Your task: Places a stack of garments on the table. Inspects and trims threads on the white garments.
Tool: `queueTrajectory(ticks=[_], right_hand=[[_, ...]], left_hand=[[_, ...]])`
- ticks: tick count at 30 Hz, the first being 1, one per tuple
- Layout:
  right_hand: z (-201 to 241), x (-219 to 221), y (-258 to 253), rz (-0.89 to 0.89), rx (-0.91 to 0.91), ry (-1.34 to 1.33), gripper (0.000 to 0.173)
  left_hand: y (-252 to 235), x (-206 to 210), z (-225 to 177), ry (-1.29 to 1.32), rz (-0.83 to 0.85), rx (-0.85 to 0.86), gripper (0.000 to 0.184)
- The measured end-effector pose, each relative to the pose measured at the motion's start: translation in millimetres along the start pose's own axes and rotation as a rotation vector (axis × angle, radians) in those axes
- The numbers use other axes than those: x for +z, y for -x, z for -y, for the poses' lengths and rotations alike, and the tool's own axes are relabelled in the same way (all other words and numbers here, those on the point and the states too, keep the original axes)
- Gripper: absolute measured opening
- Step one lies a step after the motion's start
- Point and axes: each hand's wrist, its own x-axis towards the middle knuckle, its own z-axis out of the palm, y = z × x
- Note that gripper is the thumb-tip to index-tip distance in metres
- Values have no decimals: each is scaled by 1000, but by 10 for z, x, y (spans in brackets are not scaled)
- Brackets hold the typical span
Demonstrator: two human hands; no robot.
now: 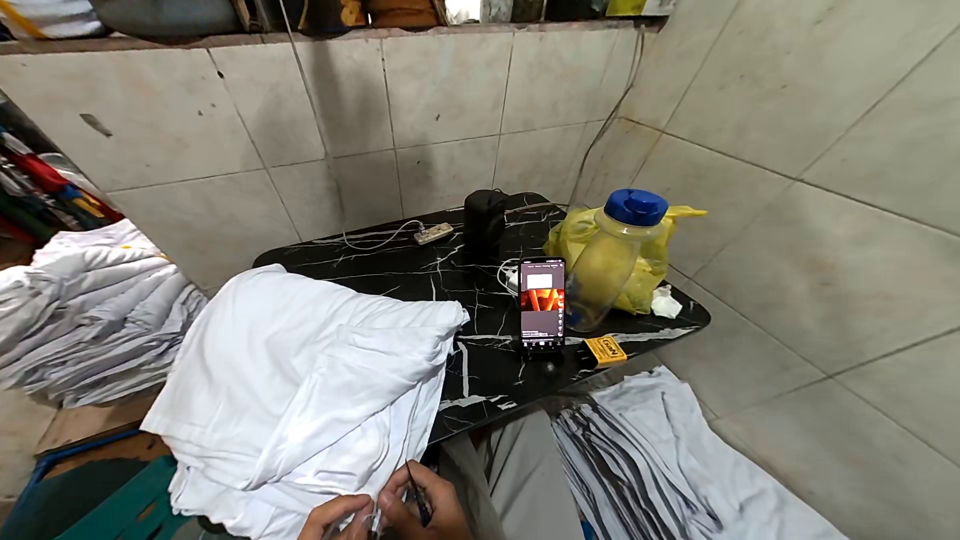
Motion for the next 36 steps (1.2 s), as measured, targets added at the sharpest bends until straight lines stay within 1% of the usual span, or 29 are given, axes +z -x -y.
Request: queueTrajectory(ticks=[16,20,23,25,27,31,36], right_hand=[[-5,-7,1,3,0,1,15],[-17,5,1,-10,-4,17,21],[-19,2,-10,29,-25,36,26],[-26,11,-16,54,-22,45,26],[-46,32,-14,65,-26,35,25],[-53,69,5,43,-64,13,16],[-75,77,10,27,-94,14,16]], left_hand=[[-1,-7,4,-1,15,8,8],[-5,1,-6,-26,6,18,9],[-3,3,7,-41,13,34,9],[2,7,21,-51,16,43,10],[3,4,31,-68,19,50,11],[-8,-7,24,-86,23,60,11],[-15,-23,32,-106,41,65,12]])
